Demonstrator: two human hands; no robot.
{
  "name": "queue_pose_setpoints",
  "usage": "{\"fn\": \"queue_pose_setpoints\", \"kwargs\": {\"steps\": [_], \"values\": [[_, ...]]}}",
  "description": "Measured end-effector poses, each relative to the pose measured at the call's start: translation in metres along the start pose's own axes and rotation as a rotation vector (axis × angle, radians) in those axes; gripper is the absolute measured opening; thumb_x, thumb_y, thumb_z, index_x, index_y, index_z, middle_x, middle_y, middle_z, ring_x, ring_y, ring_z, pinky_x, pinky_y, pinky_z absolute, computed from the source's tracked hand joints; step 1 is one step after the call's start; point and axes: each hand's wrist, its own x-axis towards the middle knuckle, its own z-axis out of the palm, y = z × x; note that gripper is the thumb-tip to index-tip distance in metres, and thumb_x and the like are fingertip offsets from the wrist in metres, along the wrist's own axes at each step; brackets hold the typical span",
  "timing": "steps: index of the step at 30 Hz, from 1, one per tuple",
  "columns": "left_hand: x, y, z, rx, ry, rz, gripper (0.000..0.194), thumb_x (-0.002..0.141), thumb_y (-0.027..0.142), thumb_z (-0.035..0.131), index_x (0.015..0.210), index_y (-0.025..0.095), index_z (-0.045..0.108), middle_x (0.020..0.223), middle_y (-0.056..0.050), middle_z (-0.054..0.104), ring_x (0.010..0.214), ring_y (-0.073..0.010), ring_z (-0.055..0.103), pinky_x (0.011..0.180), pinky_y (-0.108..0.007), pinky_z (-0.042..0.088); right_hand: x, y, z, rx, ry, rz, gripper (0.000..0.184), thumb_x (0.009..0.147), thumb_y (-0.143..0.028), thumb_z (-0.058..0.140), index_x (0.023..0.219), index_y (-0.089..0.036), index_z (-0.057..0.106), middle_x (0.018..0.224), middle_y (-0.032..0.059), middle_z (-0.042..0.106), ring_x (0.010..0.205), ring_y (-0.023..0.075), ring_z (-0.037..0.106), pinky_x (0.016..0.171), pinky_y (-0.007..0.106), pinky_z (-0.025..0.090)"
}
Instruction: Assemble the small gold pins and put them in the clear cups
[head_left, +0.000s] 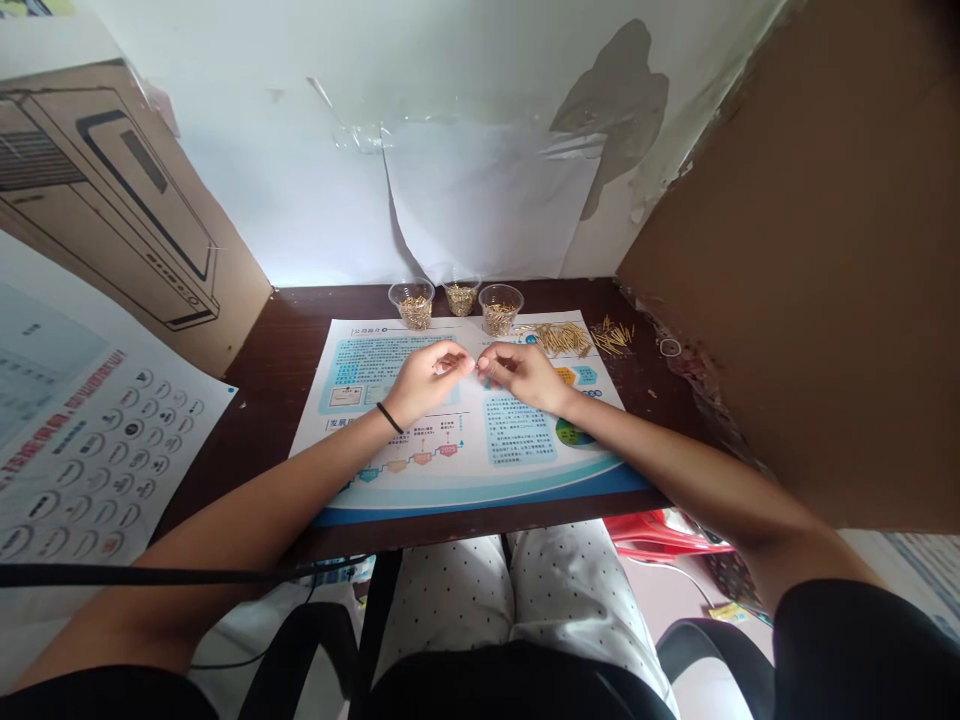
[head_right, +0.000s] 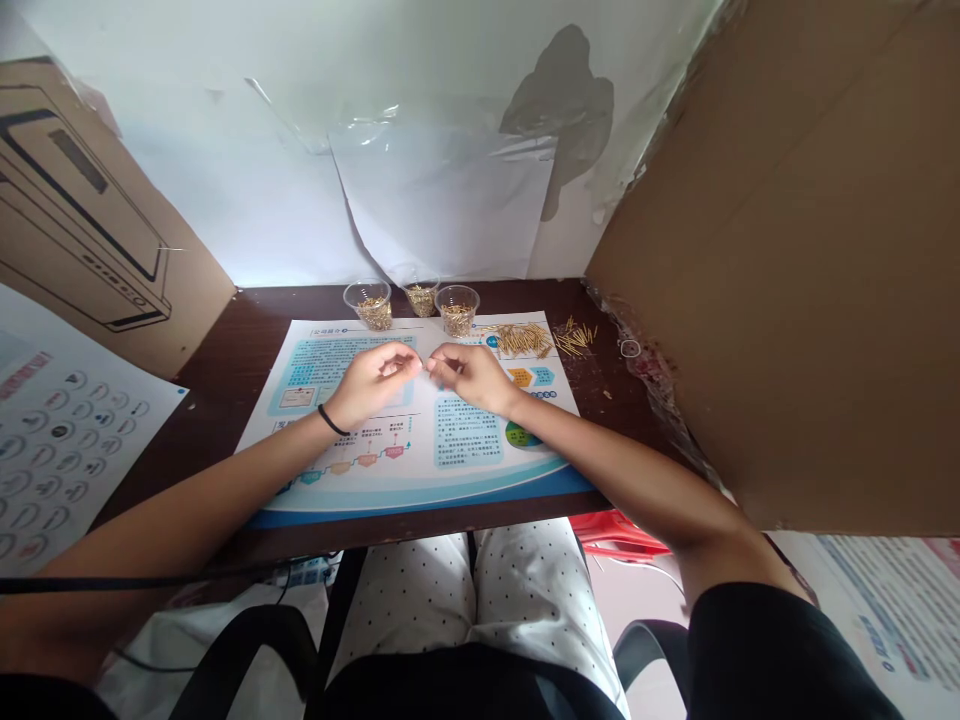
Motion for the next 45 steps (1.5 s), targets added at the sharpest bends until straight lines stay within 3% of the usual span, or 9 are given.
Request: {"fn": "queue_pose_setpoints", "kwargs": {"steps": [4, 9, 15, 21, 26, 33, 37, 40, 45], "values": [[0.0, -0.002, 0.001, -0.134, 0.103, -0.081, 0.02, 0.08, 0.033, 0.066, 0.079, 0.016, 0.057, 0.084, -0.006, 0.071, 0.086, -0.0184, 0.069, 0.081, -0.034, 0.053, 0.008, -0.021, -0.025, -0.157, 0.112, -0.109, 0.033, 0.093, -0.041, 0.049, 0.078, -0.016, 0.063, 0.075, 0.003, 0.064, 0.062, 0.01, 0.053, 0.059, 0.026, 0.04], [0.001, -0.005, 0.003, -0.244, 0.117, -0.117, 0.017, 0.078, 0.026, 0.067, 0.077, 0.016, 0.054, 0.082, -0.006, 0.072, 0.084, -0.0192, 0.071, 0.082, -0.036, 0.054, 0.062, -0.05, -0.045, -0.341, -0.035, -0.069, 0.024, 0.091, -0.028, 0.051, 0.081, -0.014, 0.069, 0.073, 0.0027, 0.066, 0.064, 0.0109, 0.054, 0.067, 0.027, 0.041], [0.0, -0.005, 0.001, -0.089, 0.108, -0.095, 0.015, 0.083, 0.022, 0.06, 0.073, 0.018, 0.048, 0.068, 0.0, 0.066, 0.067, -0.0138, 0.064, 0.068, -0.03, 0.049, 0.153, -0.069, -0.006, -0.724, -0.277, -0.158, 0.018, 0.082, -0.013, 0.057, 0.086, -0.014, 0.075, 0.08, 0.0058, 0.069, 0.075, 0.0168, 0.06, 0.073, 0.031, 0.041], [-0.003, -0.002, 0.0, -0.093, 0.068, -0.106, 0.015, 0.09, 0.028, 0.054, 0.08, 0.018, 0.051, 0.069, -0.002, 0.067, 0.064, -0.0136, 0.063, 0.063, -0.03, 0.049, 0.188, -0.065, 0.033, -1.06, -0.485, -0.007, 0.009, 0.067, -0.012, 0.074, 0.075, -0.017, 0.075, 0.071, 0.0069, 0.065, 0.072, 0.0215, 0.061, 0.062, 0.031, 0.042], [-0.002, -0.006, 0.002, -0.208, 0.052, -0.136, 0.012, 0.09, 0.026, 0.053, 0.082, 0.017, 0.049, 0.079, -0.006, 0.072, 0.074, -0.0161, 0.07, 0.075, -0.034, 0.054, 0.193, -0.059, 0.031, -0.966, -0.493, -0.055, 0.01, 0.065, -0.009, 0.075, 0.072, -0.016, 0.074, 0.067, 0.0044, 0.064, 0.065, 0.0169, 0.058, 0.058, 0.029, 0.042], [-0.001, -0.004, 0.001, -0.076, 0.05, -0.09, 0.011, 0.088, 0.024, 0.053, 0.079, 0.018, 0.051, 0.067, -0.001, 0.067, 0.063, -0.013, 0.063, 0.062, -0.028, 0.047, 0.193, -0.066, 0.023, -0.905, -0.49, -0.01, 0.012, 0.069, -0.005, 0.071, 0.079, -0.01, 0.076, 0.069, 0.0077, 0.065, 0.068, 0.018, 0.06, 0.063, 0.031, 0.043], [-0.002, -0.003, -0.001, -0.083, 0.013, -0.094, 0.015, 0.089, 0.029, 0.054, 0.079, 0.018, 0.053, 0.065, -0.001, 0.066, 0.06, -0.0125, 0.061, 0.061, -0.028, 0.048, 0.191, -0.067, 0.014, -0.851, -0.387, -0.075, 0.013, 0.075, -0.004, 0.064, 0.082, -0.009, 0.074, 0.071, 0.0075, 0.063, 0.074, 0.0183, 0.061, 0.067, 0.031, 0.044], [-0.003, -0.003, -0.001, -0.065, -0.014, -0.082, 0.018, 0.09, 0.032, 0.054, 0.078, 0.018, 0.054, 0.066, -0.001, 0.067, 0.061, -0.0127, 0.063, 0.064, -0.029, 0.05, 0.17, -0.074, -0.002, -0.603, -0.332, -0.116, 0.018, 0.079, -0.003, 0.058, 0.086, -0.009, 0.073, 0.076, 0.0061, 0.063, 0.079, 0.0165, 0.061, 0.074, 0.03, 0.047], [-0.002, -0.001, -0.001, -0.025, 0.011, -0.033, 0.02, 0.09, 0.03, 0.053, 0.076, 0.017, 0.055, 0.066, -0.001, 0.066, 0.061, -0.0118, 0.063, 0.066, -0.027, 0.05, 0.097, -0.086, -0.032, -0.028, -0.379, 0.004, 0.015, 0.087, -0.021, 0.058, 0.089, -0.012, 0.07, 0.075, 0.001, 0.063, 0.068, 0.0091, 0.061, 0.068, 0.026, 0.054]]}}
